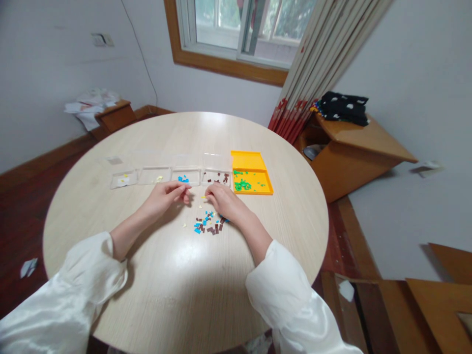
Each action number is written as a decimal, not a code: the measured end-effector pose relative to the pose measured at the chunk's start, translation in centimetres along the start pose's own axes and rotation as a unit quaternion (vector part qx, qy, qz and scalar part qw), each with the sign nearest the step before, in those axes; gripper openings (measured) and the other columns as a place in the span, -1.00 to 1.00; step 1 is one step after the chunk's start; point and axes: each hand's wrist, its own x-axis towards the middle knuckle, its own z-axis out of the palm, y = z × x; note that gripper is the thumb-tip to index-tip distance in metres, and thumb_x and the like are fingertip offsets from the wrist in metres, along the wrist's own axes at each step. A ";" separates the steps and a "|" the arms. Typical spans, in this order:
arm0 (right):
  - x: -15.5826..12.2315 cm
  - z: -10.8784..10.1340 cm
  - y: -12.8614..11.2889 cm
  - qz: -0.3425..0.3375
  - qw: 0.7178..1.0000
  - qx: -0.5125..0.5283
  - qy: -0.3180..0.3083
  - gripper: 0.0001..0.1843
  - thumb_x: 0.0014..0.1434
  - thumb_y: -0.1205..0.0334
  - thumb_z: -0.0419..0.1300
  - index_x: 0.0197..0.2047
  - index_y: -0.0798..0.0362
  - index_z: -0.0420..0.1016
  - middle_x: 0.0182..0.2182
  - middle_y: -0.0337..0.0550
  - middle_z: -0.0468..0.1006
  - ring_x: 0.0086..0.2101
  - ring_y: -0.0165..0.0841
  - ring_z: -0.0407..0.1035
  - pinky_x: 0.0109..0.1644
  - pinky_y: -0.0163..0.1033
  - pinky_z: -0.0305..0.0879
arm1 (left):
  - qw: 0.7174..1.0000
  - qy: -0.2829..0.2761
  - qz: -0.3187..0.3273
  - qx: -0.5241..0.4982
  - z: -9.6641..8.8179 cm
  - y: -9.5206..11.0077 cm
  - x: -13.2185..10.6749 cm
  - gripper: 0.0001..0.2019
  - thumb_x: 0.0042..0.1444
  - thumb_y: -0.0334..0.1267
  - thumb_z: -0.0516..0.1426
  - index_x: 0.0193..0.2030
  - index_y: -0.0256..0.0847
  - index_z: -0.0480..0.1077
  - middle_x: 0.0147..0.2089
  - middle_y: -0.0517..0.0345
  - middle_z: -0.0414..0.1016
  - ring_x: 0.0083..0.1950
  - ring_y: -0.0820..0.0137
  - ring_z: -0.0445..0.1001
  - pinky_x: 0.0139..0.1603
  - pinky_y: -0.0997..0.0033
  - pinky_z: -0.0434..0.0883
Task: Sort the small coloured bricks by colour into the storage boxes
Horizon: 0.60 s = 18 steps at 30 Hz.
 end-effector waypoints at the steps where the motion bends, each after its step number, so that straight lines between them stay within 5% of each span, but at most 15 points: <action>1: 0.0 0.0 -0.2 -0.013 1.000 0.008 0.023 -0.87 0.17 0.48 0.10 -0.38 0.11 0.37 -0.41 -0.17 0.42 -0.34 -0.40 0.29 -0.21 -0.30 0.18 | 0.997 -0.032 -0.045 -0.055 0.0 0.2 -0.1 -0.85 0.15 -0.36 0.07 -0.32 -0.37 0.45 -0.43 0.04 0.52 -0.45 0.43 0.48 -0.28 0.37 0.46; 4: 0.0 0.2 -1.0 -0.057 0.996 0.033 0.067 -0.86 0.17 0.48 0.07 -0.36 0.10 0.37 -0.40 -0.18 0.42 -0.35 -0.40 0.29 -0.22 -0.31 0.19 | 0.961 -0.141 -0.161 -0.174 -0.1 0.3 -0.3 -0.74 0.24 -0.35 -0.02 -0.27 -0.46 0.45 -0.30 -0.19 0.57 -0.36 0.35 0.55 -0.21 0.33 0.50; 7: -0.1 0.8 -1.7 -0.096 0.991 0.045 0.076 -0.86 0.18 0.49 0.07 -0.35 0.11 0.39 -0.39 -0.17 0.44 -0.34 -0.41 0.30 -0.23 -0.31 0.21 | 0.929 -0.208 -0.204 -0.229 -0.1 0.1 -0.4 -0.66 0.30 -0.34 -0.10 -0.28 -0.49 0.44 -0.35 -0.22 0.56 -0.36 0.36 0.57 -0.20 0.39 0.50; 13: 0.0 1.4 -1.8 -0.138 0.987 0.050 0.057 -0.86 0.20 0.46 0.09 -0.32 0.13 0.46 -0.40 -0.16 0.47 -0.33 -0.41 0.34 -0.22 -0.31 0.25 | 0.910 -0.227 -0.217 -0.272 0.1 -0.3 -0.2 -0.66 0.30 -0.41 -0.16 -0.29 -0.46 0.40 -0.46 -0.10 0.53 -0.42 0.38 0.56 -0.24 0.43 0.51; 18: 0.1 1.6 -1.4 -0.137 0.988 0.041 0.054 -0.85 0.21 0.44 0.09 -0.31 0.11 0.48 -0.40 -0.17 0.49 -0.33 -0.42 0.35 -0.21 -0.30 0.27 | 0.905 -0.233 -0.218 -0.283 -0.1 -0.6 0.1 -0.67 0.27 -0.47 -0.16 -0.06 -0.55 0.37 -0.39 -0.14 0.56 -0.44 0.40 0.56 -0.14 0.34 0.51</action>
